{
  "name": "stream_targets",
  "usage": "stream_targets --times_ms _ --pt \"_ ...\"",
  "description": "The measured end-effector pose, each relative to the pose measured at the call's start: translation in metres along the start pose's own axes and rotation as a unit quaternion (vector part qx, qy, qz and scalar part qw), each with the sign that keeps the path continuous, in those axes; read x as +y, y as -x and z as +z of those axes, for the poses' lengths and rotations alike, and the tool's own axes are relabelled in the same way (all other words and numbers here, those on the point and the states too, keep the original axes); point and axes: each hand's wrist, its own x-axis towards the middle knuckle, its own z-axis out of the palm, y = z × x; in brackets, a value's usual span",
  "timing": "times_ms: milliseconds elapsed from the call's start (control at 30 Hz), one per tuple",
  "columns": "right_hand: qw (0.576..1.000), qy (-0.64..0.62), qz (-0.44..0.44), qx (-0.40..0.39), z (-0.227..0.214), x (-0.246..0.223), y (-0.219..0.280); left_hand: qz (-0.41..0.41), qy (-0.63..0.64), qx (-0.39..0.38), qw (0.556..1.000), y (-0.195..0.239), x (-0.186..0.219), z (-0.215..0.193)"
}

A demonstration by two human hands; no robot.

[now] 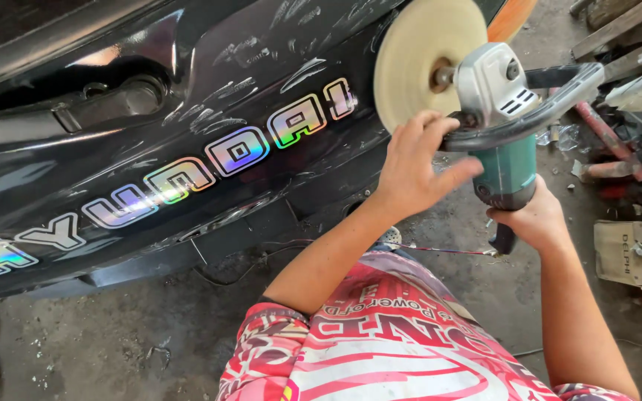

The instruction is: The person uses a handheld electric polisher with a buffing pad to polish the front bumper of a black Hyundai car. They move the tool back and forth across the surface, focusing on the area around the brand logo and the lower edge of the bumper.

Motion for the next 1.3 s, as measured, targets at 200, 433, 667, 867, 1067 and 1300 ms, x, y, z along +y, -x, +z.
stream_targets --times_ms 200,433,667,867,1067,1300 --pt "0.998 -0.036 -0.009 -0.045 0.041 -0.012 0.025 0.105 -0.08 -0.032 0.991 0.028 -0.016 -0.009" --pt "0.998 -0.013 -0.01 -0.062 0.07 -0.008 0.049 0.152 -0.059 -0.024 0.986 0.057 -0.011 -0.037" --pt "0.993 -0.11 0.014 -0.049 0.077 0.029 0.026 0.112 -0.088 -0.118 0.983 0.013 -0.026 0.016" --pt "0.982 -0.177 0.025 -0.055 0.075 0.044 0.018 0.086 -0.102 -0.149 0.98 -0.001 -0.018 0.041" --pt "0.98 -0.176 0.007 -0.097 0.077 0.049 0.025 0.078 -0.104 -0.145 0.981 0.012 -0.005 0.042" --pt "0.972 -0.223 0.013 -0.073 0.06 0.047 -0.008 0.067 -0.105 -0.133 0.983 -0.028 -0.017 0.068"
